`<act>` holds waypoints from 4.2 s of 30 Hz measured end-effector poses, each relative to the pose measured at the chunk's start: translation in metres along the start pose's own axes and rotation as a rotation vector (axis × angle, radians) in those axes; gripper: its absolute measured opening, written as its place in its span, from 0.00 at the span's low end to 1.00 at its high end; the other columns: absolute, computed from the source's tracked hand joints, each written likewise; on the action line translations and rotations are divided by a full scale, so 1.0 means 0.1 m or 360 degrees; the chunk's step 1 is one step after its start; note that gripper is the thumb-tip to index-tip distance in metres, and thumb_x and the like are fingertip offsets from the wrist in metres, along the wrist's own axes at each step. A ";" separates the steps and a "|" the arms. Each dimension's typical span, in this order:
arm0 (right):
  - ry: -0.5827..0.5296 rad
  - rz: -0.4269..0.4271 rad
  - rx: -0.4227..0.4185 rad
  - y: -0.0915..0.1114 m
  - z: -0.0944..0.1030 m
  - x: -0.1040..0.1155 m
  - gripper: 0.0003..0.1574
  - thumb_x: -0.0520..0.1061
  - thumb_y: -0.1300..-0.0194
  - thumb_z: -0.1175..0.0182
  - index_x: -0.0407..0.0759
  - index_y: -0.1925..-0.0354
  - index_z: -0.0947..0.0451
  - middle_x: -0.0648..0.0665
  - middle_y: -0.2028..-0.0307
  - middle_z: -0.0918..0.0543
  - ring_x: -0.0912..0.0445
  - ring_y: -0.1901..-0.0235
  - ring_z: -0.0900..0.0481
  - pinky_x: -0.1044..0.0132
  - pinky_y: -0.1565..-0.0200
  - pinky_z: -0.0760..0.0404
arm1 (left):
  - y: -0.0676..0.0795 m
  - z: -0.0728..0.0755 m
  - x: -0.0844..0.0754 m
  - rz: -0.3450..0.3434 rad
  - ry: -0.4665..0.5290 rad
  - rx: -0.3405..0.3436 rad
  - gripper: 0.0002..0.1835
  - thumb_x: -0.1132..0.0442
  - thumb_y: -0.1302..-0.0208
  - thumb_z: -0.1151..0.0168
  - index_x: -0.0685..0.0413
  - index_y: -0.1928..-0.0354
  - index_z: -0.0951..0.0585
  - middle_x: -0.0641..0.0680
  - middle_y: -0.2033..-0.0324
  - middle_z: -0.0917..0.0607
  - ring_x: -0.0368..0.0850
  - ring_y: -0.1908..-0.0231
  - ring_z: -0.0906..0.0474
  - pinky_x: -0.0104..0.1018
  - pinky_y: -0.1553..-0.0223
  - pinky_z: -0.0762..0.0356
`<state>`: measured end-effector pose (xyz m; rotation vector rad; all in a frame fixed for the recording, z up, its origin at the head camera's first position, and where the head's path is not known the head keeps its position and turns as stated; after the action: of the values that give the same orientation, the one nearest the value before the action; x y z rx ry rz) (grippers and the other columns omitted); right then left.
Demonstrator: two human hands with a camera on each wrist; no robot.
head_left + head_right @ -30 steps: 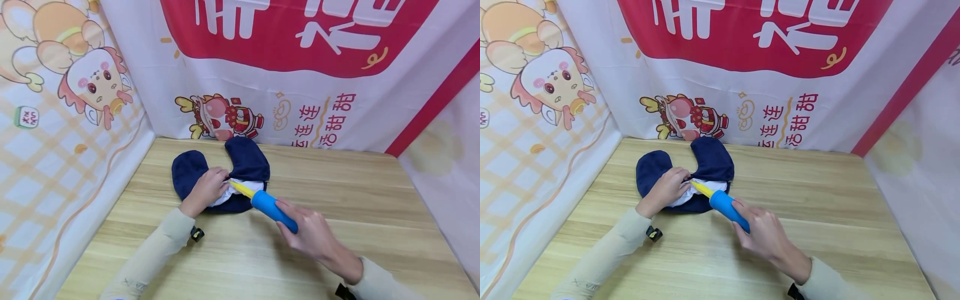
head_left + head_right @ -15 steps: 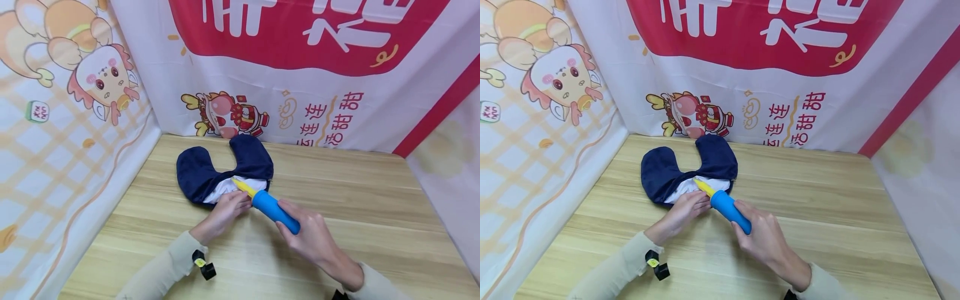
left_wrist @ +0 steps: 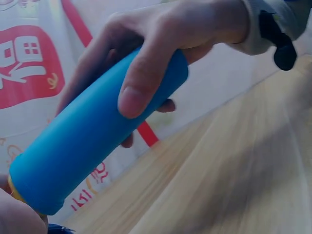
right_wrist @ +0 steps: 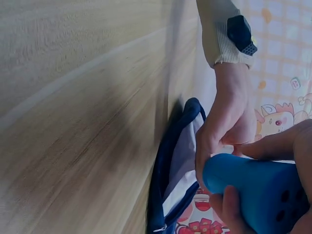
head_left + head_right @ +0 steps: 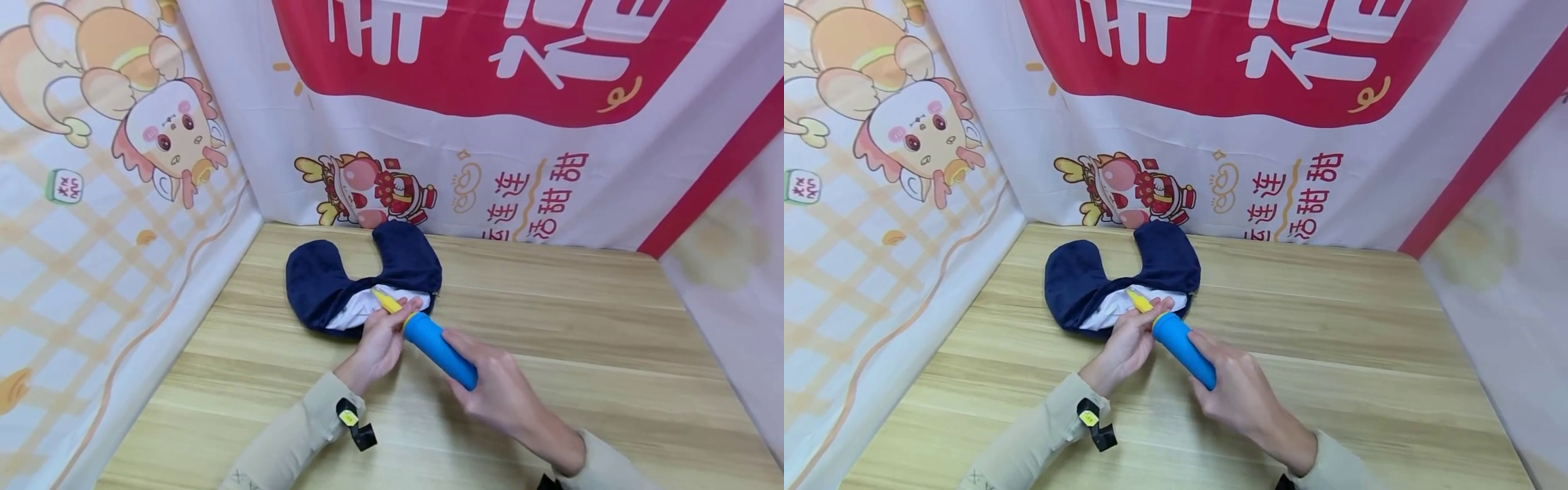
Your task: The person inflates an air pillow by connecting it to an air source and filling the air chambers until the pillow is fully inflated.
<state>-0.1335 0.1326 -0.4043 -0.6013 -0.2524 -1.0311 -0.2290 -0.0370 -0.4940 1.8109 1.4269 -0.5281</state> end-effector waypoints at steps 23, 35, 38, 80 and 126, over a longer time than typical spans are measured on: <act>0.0347 0.0118 0.0173 0.45 0.49 -0.02 0.51 0.49 0.44 0.19 0.55 0.25 0.27 0.46 0.37 0.14 0.49 0.51 0.08 0.51 0.57 0.09 | -0.19 0.16 -0.18 0.0017 0.0053 -0.0154 0.24 0.79 0.25 0.49 0.77 0.30 0.34 0.56 0.51 0.14 0.35 0.59 0.14 0.25 0.52 0.15; 0.0409 0.0005 0.0215 0.41 0.70 0.24 0.46 0.49 0.46 0.20 0.57 0.29 0.23 0.50 0.39 0.12 0.54 0.56 0.08 0.51 0.58 0.09 | -0.07 0.17 -0.09 -0.0028 -0.0009 -0.0150 0.16 0.69 0.21 0.44 0.69 0.38 0.29 0.51 0.55 0.13 0.38 0.53 0.14 0.28 0.50 0.16; 0.0389 0.0076 0.0128 0.27 0.53 0.29 0.43 0.45 0.48 0.21 0.52 0.32 0.19 0.47 0.41 0.11 0.54 0.58 0.08 0.54 0.60 0.09 | -0.02 0.16 -0.05 -0.0037 -0.0006 -0.0145 0.18 0.69 0.20 0.45 0.72 0.35 0.31 0.51 0.57 0.14 0.37 0.54 0.15 0.26 0.50 0.16; 0.0520 0.0320 0.0035 0.02 0.05 0.28 0.43 0.46 0.50 0.21 0.43 0.34 0.19 0.43 0.38 0.13 0.52 0.63 0.08 0.56 0.68 0.12 | 0.04 0.06 0.17 0.0080 -0.0071 -0.0057 0.17 0.68 0.20 0.46 0.71 0.37 0.30 0.50 0.58 0.11 0.37 0.51 0.14 0.26 0.46 0.17; 0.0350 0.0214 0.0212 0.36 0.77 0.28 0.50 0.46 0.45 0.19 0.56 0.26 0.26 0.50 0.33 0.16 0.50 0.48 0.09 0.52 0.55 0.09 | -0.11 0.12 -0.27 0.0039 0.0042 -0.0086 0.07 0.72 0.21 0.47 0.64 0.49 0.22 0.49 0.61 0.11 0.35 0.58 0.12 0.28 0.53 0.15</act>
<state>-0.0824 0.1701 -0.3417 -0.3756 -0.0852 -0.9337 -0.2458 -0.0620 -0.4854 1.7963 1.4219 -0.4506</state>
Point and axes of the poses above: each hand's wrist, its own y-axis away from the middle knuckle, its own z-axis out of the back of the hand, x = y × z, the point moved 7 cm from there along -y, towards the middle knuckle
